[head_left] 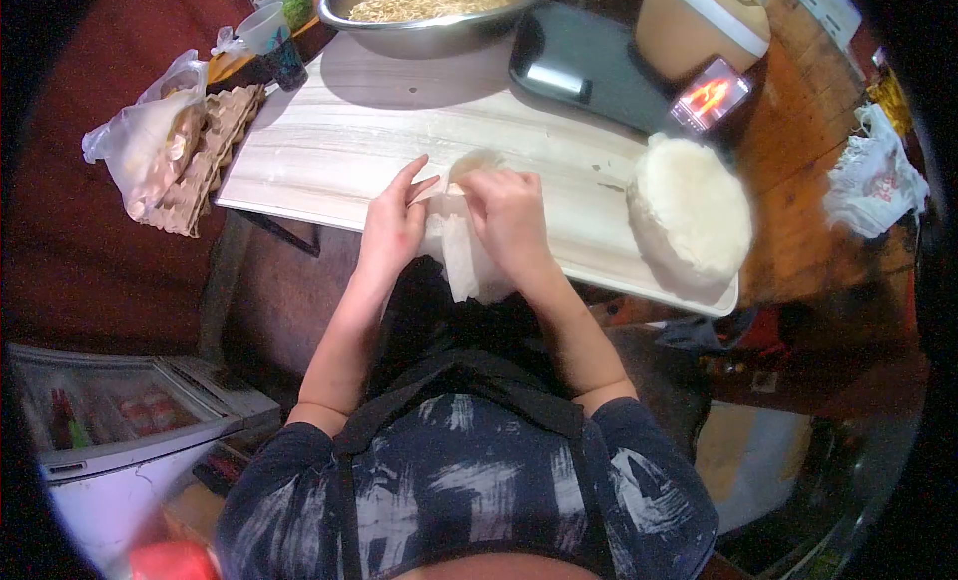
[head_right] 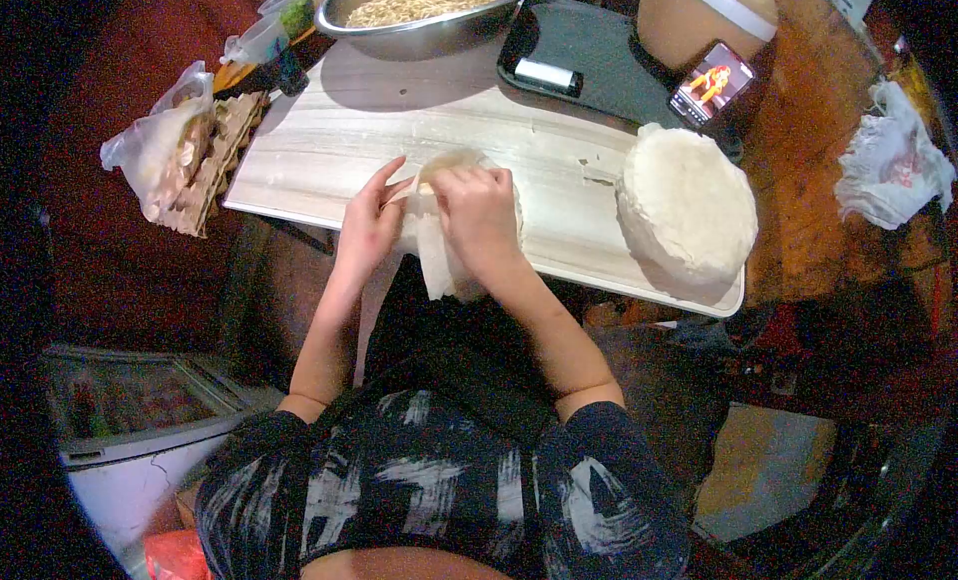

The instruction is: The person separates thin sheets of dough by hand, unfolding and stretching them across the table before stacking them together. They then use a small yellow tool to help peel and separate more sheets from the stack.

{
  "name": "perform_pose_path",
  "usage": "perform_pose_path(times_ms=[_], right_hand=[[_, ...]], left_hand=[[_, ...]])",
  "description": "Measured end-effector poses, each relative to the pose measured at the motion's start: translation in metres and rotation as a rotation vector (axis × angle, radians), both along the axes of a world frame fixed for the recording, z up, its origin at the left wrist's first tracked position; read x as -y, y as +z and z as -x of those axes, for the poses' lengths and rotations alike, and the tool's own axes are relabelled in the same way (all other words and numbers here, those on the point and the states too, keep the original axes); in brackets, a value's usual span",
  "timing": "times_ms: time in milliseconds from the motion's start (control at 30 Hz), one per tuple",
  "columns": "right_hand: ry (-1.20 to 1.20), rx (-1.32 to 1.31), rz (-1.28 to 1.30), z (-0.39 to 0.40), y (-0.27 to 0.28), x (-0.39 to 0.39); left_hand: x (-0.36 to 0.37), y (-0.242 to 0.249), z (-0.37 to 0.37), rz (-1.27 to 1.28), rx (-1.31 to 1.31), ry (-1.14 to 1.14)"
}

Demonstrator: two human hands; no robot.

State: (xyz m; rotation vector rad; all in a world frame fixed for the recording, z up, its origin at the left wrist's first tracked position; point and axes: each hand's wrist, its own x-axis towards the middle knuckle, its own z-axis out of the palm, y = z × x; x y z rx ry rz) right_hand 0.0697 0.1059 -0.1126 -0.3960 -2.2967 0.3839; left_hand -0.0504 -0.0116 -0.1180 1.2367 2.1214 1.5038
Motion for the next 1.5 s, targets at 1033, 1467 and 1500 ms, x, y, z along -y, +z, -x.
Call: perform_pose_path(times_ms=[1033, 1467, 1500], right_hand=[[-0.262, 0.040, -0.029, -0.007, 0.006, 0.003], [-0.103, -0.059, 0.164, 0.019, -0.003, 0.012], [-0.126, -0.020, 0.136, 0.018, 0.001, 0.014]], left_hand=[[-0.003, -0.008, 0.010, -0.091, 0.053, 0.085], [0.004, 0.030, -0.020, 0.013, -0.105, 0.038], [0.004, 0.033, -0.021, 0.011, -0.108, 0.033]])
